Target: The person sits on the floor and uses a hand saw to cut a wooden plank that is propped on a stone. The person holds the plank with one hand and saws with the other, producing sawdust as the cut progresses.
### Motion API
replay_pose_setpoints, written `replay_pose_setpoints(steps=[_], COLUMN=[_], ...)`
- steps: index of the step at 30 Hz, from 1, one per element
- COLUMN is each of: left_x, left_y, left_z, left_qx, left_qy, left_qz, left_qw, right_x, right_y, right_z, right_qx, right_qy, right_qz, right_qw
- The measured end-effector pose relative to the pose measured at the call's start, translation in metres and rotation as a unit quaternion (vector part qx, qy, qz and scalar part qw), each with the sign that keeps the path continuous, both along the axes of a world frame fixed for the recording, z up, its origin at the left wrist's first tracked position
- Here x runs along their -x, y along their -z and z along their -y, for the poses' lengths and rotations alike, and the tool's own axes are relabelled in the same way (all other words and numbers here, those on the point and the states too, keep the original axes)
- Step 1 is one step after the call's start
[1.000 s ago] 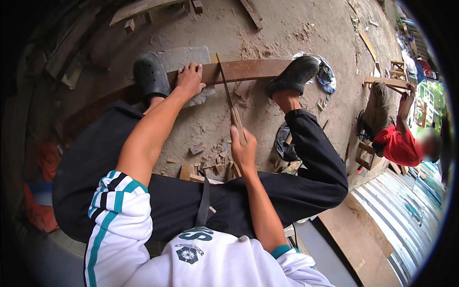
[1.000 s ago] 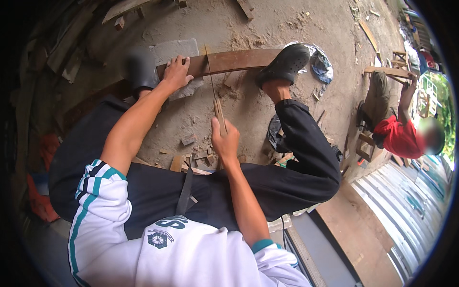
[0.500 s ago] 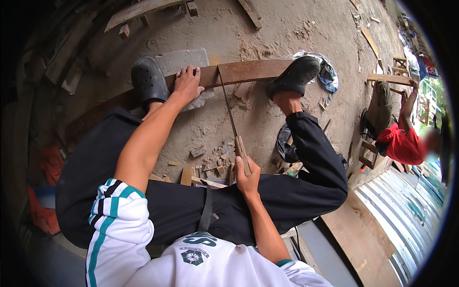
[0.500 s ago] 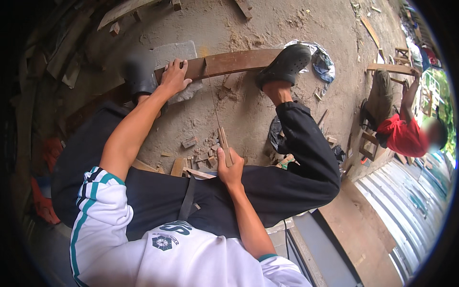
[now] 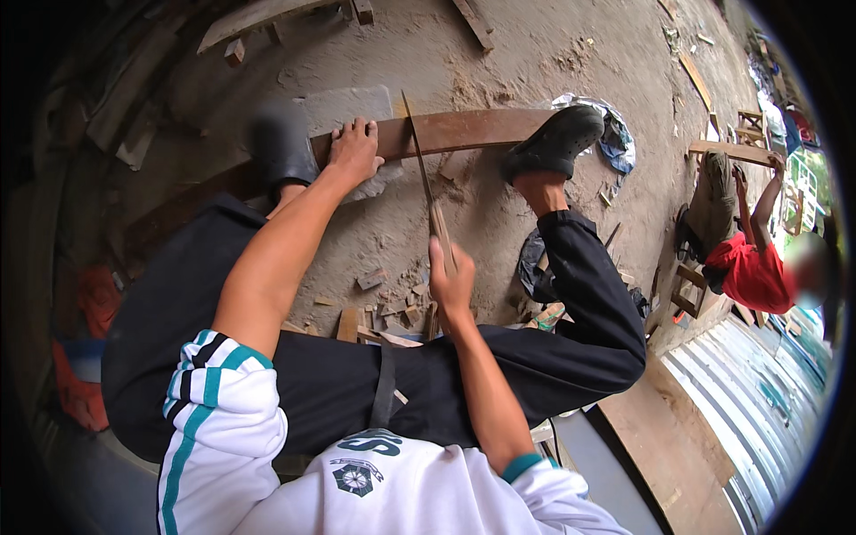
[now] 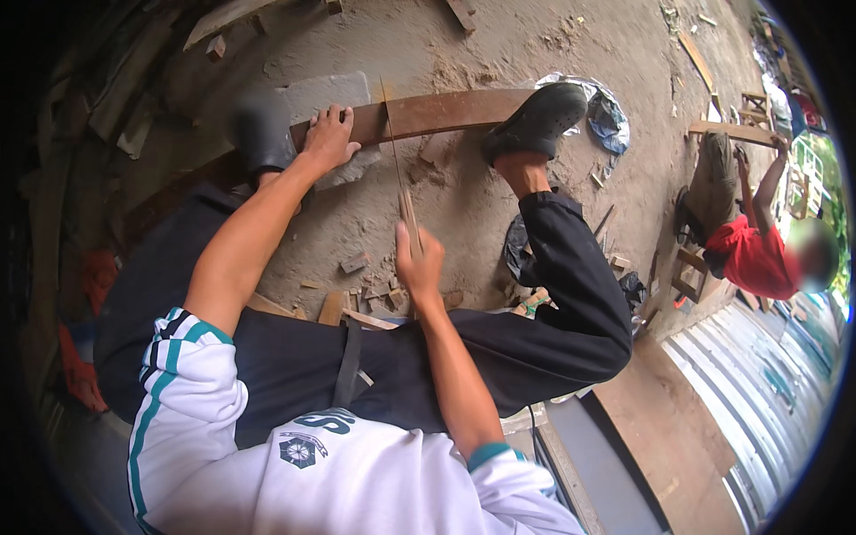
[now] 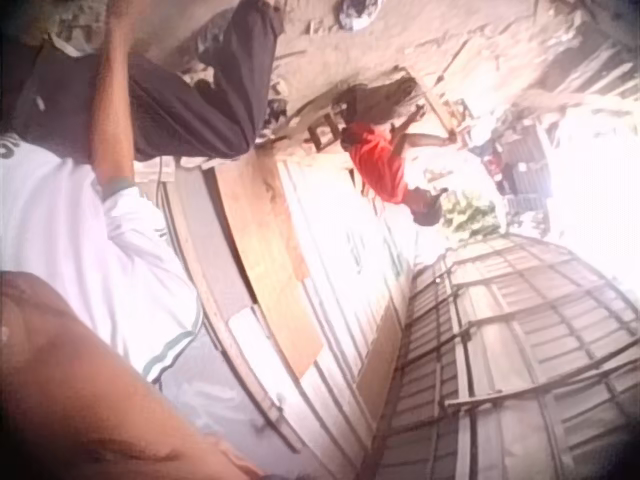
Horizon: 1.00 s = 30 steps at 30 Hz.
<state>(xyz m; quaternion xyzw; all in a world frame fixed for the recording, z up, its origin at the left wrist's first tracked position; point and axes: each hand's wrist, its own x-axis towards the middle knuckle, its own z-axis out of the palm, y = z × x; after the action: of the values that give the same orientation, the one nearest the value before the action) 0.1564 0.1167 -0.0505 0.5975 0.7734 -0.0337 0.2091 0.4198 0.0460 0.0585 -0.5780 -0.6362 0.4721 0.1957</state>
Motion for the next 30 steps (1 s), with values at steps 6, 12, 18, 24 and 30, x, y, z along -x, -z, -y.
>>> replay_pose_setpoints(steps=[6, 12, 18, 24, 30], left_x=[0.002, -0.004, -0.012, -0.009, -0.007], left_y=[0.007, 0.005, 0.009, 0.024, 0.027], left_z=[0.008, 0.008, 0.017, 0.025, 0.027], left_qx=[0.011, -0.012, -0.055, -0.092, -0.119], left_qy=[-0.017, -0.009, -0.022, -0.018, 0.009], left_qz=[0.008, 0.009, 0.000, 0.001, 0.001], left_qw=[1.000, 1.000, 0.998, 0.996, 0.993], right_x=[-0.017, -0.008, 0.004, 0.007, 0.012], right_y=[-0.026, -0.011, -0.001, -0.014, -0.021], right_z=[0.023, 0.004, -0.019, -0.024, -0.029], right_qx=[0.001, 0.010, 0.014, 0.014, 0.019], right_qy=[-0.013, 0.010, 0.014, -0.013, -0.003], right_qz=[0.009, -0.007, -0.015, -0.018, -0.003], right_qw=[1.000, 1.000, 1.000, 1.000, 1.000])
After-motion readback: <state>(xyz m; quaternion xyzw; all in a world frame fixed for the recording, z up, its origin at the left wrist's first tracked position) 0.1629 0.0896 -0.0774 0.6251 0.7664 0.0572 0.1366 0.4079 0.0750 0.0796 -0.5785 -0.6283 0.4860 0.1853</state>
